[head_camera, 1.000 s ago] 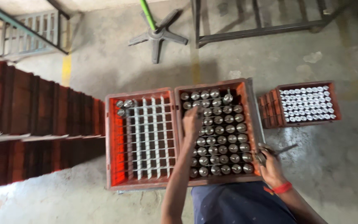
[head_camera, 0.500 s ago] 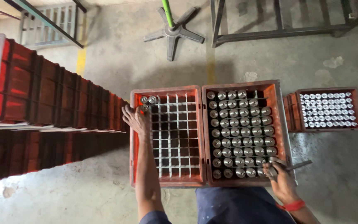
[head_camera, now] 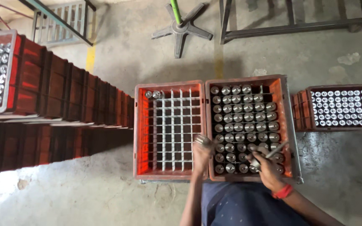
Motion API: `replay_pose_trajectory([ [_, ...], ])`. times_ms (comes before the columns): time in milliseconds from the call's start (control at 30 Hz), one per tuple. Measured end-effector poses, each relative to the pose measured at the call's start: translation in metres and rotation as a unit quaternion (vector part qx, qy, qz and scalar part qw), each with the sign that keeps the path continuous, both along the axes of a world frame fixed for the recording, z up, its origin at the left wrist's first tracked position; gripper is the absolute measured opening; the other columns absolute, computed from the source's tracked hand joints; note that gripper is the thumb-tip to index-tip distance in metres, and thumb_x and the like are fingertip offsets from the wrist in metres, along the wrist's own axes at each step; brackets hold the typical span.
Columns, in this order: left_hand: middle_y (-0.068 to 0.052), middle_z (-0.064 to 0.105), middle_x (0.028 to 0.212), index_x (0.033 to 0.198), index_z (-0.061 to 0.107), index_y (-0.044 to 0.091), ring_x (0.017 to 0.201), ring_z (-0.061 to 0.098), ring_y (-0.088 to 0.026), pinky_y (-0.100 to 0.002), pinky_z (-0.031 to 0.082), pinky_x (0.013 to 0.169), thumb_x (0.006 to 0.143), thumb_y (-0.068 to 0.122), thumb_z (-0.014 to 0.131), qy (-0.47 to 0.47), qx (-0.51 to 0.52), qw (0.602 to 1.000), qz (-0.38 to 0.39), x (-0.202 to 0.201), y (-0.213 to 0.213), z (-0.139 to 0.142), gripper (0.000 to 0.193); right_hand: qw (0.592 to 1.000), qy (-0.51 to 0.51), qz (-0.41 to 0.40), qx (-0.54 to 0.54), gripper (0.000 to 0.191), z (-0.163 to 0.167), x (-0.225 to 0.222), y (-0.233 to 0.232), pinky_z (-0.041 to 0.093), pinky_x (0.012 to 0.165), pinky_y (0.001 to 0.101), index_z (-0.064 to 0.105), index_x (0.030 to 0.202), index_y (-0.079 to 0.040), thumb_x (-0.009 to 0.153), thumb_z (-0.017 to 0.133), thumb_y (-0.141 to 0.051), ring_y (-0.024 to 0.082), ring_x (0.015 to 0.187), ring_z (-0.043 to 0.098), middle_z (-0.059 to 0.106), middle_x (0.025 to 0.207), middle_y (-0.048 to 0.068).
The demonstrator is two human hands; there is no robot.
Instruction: The person transfers small cylindrical metal parts from one red crate to another using both hands. They repeatedly pick up parts from the right crate and place them into the left crate, occasionally swapping crates to continue the process.
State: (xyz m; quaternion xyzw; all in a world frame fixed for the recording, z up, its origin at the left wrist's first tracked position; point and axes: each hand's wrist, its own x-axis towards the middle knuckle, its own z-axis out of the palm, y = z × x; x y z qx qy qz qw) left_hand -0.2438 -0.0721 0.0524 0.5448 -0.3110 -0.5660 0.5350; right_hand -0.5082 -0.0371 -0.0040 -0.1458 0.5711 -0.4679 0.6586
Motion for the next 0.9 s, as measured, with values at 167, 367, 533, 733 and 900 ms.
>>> replay_pose_trajectory([
  [167, -0.011, 0.076, 0.079, 0.097, 0.067, 0.004, 0.071, 0.075, -0.02, -0.037, 0.058, 0.064, 0.075, 0.007, 0.076, -0.248, -0.023, 0.962, -0.109, -0.072, 0.057, 0.007, 0.024, 0.987, 0.011, 0.046, -0.156, 0.018, 0.051, 0.038, -0.022, 0.053, 0.072, 0.0252, 0.066, 0.115, -0.003, 0.098, 0.061, -0.008, 0.013, 0.082, 0.066, 0.071, 0.089, 0.004],
  [367, -0.022, 0.075, 0.088, 0.114, 0.073, 0.007, 0.086, 0.074, -0.039, -0.046, 0.057, 0.076, 0.078, 0.012, 0.072, -0.315, 0.037, 0.932, -0.175, -0.105, 0.067, 0.018, 0.037, 0.975, 0.052, 0.123, -0.179, 0.012, 0.063, 0.031, -0.013, 0.055, 0.069, 0.0276, 0.065, 0.111, -0.002, 0.102, 0.061, -0.009, 0.013, 0.079, 0.067, 0.068, 0.082, 0.006],
  [533, -0.02, 0.075, 0.096, 0.12, 0.069, 0.004, 0.09, 0.075, -0.038, -0.046, 0.058, 0.08, 0.074, 0.021, 0.082, -0.264, 0.01, 0.934, -0.24, -0.12, 0.068, 0.003, 0.05, 0.984, 0.006, 0.139, -0.113, 0.016, 0.026, -0.004, -0.012, 0.055, 0.072, 0.0286, 0.066, 0.112, -0.002, 0.098, 0.06, -0.007, 0.015, 0.079, 0.067, 0.068, 0.083, 0.007],
  [733, -0.018, 0.076, 0.086, 0.111, 0.067, 0.002, 0.073, 0.072, -0.035, -0.049, 0.057, 0.061, 0.082, 0.032, 0.08, -0.223, 0.013, 0.941, -0.253, -0.112, -0.018, -0.04, 0.044, 0.988, -0.065, -0.118, -0.078, 0.012, 0.006, -0.086, -0.072, 0.058, 0.078, 0.0323, 0.064, 0.111, -0.004, 0.102, 0.057, -0.005, 0.021, 0.085, 0.069, 0.069, 0.091, 0.009],
  [900, -0.028, 0.068, 0.116, 0.139, 0.058, 0.006, 0.095, 0.069, -0.046, -0.052, 0.057, 0.076, 0.087, 0.024, 0.077, -0.41, -0.146, 0.893, -0.114, -0.12, -0.144, -0.051, 0.057, 0.974, -0.068, -0.189, -0.106, 0.015, 0.02, -0.138, -0.069, 0.061, 0.079, 0.0355, 0.067, 0.114, -0.003, 0.103, 0.057, -0.001, 0.023, 0.085, 0.068, 0.067, 0.093, 0.011],
])
